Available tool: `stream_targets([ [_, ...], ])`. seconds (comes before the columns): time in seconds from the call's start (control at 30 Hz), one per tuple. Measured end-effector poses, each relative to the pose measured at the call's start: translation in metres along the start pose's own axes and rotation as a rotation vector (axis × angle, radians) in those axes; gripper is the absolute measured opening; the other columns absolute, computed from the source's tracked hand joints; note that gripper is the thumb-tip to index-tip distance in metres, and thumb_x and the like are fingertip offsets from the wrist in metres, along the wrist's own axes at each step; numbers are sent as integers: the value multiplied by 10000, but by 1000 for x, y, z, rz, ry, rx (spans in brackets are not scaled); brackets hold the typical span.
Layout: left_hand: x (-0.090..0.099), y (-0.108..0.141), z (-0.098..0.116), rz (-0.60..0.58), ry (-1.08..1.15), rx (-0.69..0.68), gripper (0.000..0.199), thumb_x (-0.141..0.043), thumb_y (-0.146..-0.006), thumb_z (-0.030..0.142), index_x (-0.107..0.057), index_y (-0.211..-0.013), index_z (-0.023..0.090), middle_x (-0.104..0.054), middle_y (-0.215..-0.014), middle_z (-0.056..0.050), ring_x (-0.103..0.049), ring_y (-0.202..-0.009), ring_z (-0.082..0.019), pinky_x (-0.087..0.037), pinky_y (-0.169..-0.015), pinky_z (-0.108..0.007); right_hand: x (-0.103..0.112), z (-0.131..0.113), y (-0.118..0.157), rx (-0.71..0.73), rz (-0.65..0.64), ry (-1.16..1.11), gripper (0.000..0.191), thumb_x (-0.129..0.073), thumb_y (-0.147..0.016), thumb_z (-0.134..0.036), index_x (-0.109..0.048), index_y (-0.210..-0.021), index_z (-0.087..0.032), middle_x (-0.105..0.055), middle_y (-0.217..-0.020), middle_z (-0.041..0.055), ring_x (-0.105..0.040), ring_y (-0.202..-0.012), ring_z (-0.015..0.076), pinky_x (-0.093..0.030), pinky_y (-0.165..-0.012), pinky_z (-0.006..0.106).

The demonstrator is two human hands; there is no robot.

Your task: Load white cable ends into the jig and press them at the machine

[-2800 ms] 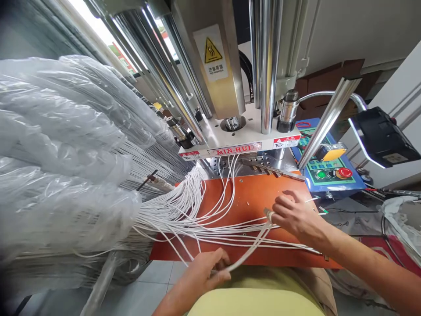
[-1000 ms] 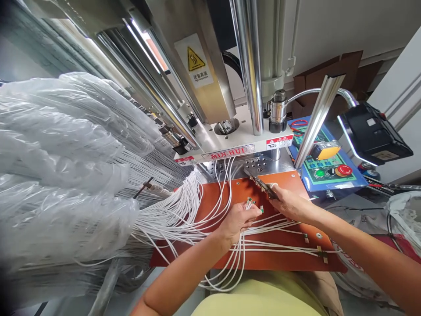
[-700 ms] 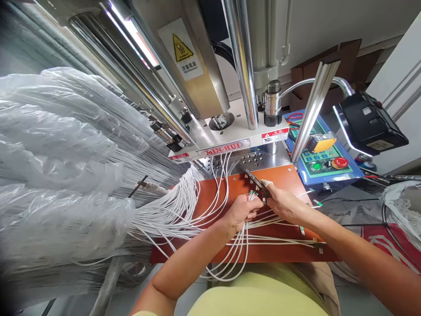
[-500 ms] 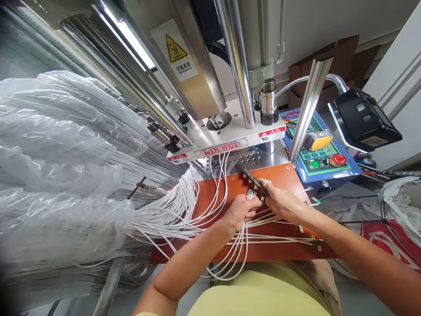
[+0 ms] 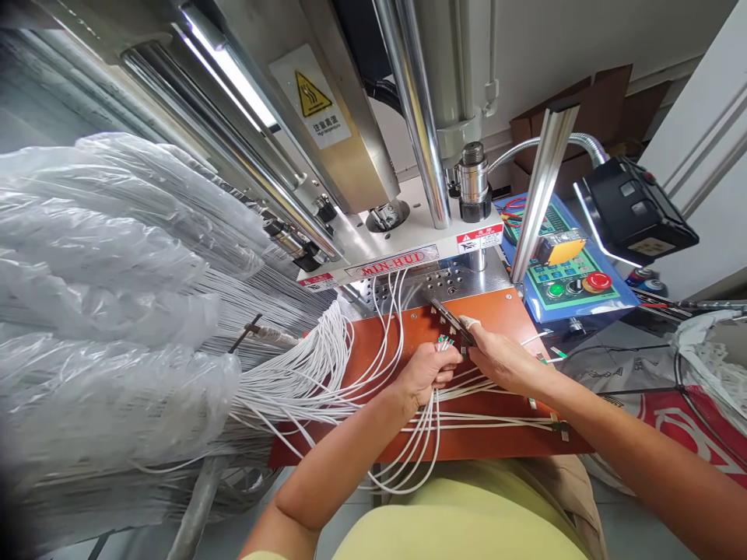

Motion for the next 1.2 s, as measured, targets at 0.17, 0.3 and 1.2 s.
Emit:
stream_targets([
  [0.17, 1, -2, -1, -7, 1, -3, 353, -655, -591, 225, -307, -543, 204, -259, -467, 103, -193, -361, -11, -33, -401, -222, 0, 2, -1, 37, 11, -35, 471, -341, -868, -209, -305, -1338, -230, -601, -966, 53, -554, -774, 187, -398, -689, 275],
  [0.3, 0, -2, 0, -5, -1, -11, 324, -644, -590, 218, -325, -541, 201, -296, -468, 95, -204, -354, -11, -35, -396, -228, 0, -2, 0, -6, 12, -5, 450, -332, -877, -224, -326, -1327, -221, -596, -893, 42, -544, -699, 177, -376, -631, 264],
  [1.2, 57, 21, 24, 233, -446, -395, 446, -402, -937, 462, -569, -1153, 110, -669, -686, -32, -552, -574, -121, -437, -598, -242, 0, -13, 6, 8, 23, 88, 478, -401, -932, -468, -297, -1321, -209, -649, -1015, 118, -649, -895, 294, -451, -727, 361],
])
Point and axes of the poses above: each hand's wrist, its own y-axis away from the middle knuckle, its own x-axis out of the back of the hand, z = x × y, the point moved 4 cm from there along -y, towards the middle knuckle
